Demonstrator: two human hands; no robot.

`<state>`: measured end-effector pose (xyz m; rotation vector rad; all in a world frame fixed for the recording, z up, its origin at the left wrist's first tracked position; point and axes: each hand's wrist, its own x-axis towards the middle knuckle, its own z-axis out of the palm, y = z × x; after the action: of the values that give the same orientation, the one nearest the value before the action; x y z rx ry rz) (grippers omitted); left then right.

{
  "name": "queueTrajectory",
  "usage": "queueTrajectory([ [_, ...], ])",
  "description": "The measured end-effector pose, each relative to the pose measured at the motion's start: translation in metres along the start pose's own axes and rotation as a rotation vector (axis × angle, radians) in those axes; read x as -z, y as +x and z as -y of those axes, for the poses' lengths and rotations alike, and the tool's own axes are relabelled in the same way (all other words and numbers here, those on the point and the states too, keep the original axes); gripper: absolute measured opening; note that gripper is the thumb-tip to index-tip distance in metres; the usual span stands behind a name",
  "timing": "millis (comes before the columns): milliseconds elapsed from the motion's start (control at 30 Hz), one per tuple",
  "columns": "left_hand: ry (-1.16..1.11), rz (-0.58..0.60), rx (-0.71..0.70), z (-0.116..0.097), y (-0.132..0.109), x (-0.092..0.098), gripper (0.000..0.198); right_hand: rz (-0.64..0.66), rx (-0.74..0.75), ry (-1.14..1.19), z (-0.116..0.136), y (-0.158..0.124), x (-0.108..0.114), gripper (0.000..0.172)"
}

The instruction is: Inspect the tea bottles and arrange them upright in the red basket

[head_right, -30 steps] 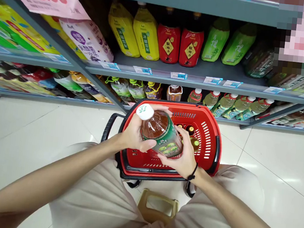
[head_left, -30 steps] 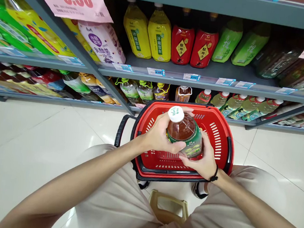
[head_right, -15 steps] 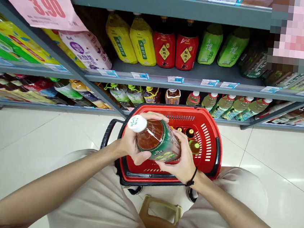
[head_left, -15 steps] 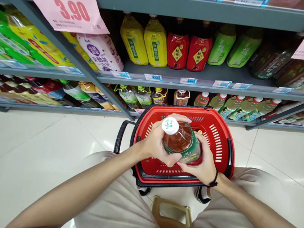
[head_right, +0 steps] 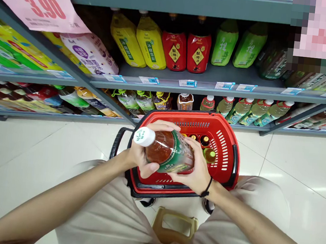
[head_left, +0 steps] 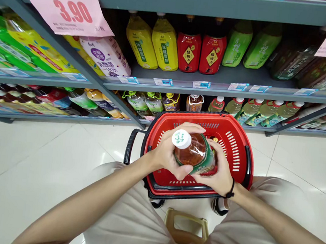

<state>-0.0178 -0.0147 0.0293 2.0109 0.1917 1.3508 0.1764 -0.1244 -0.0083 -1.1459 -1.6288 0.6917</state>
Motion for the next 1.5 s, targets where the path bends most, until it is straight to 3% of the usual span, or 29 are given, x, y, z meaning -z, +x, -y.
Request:
queueTrajectory([
  [333,0.013,-0.013,0.092,-0.001,0.0,0.002,0.067,0.005,-0.122,0.056,-0.001,-0.001,-0.001,0.094],
  [600,-0.093,-0.108,0.437,0.01,-0.008,0.0,0.075,-0.007,-0.309,0.209,0.0,0.0,0.001,0.091],
  [867,-0.124,-0.011,0.589,0.011,0.0,0.009,0.073,-0.04,-0.541,0.424,-0.006,0.002,0.004,0.092],
  [1100,0.032,0.029,0.591,0.012,-0.006,0.007,0.067,-0.029,-0.804,0.751,0.005,0.01,0.008,0.083],
  [1233,0.018,0.008,0.621,0.014,-0.009,0.006,0.063,0.047,-0.822,0.841,0.013,0.012,0.007,0.073],
  [1500,0.033,-0.006,0.644,0.012,-0.007,0.004,0.061,0.15,-0.882,0.867,0.014,0.014,0.011,0.084],
])
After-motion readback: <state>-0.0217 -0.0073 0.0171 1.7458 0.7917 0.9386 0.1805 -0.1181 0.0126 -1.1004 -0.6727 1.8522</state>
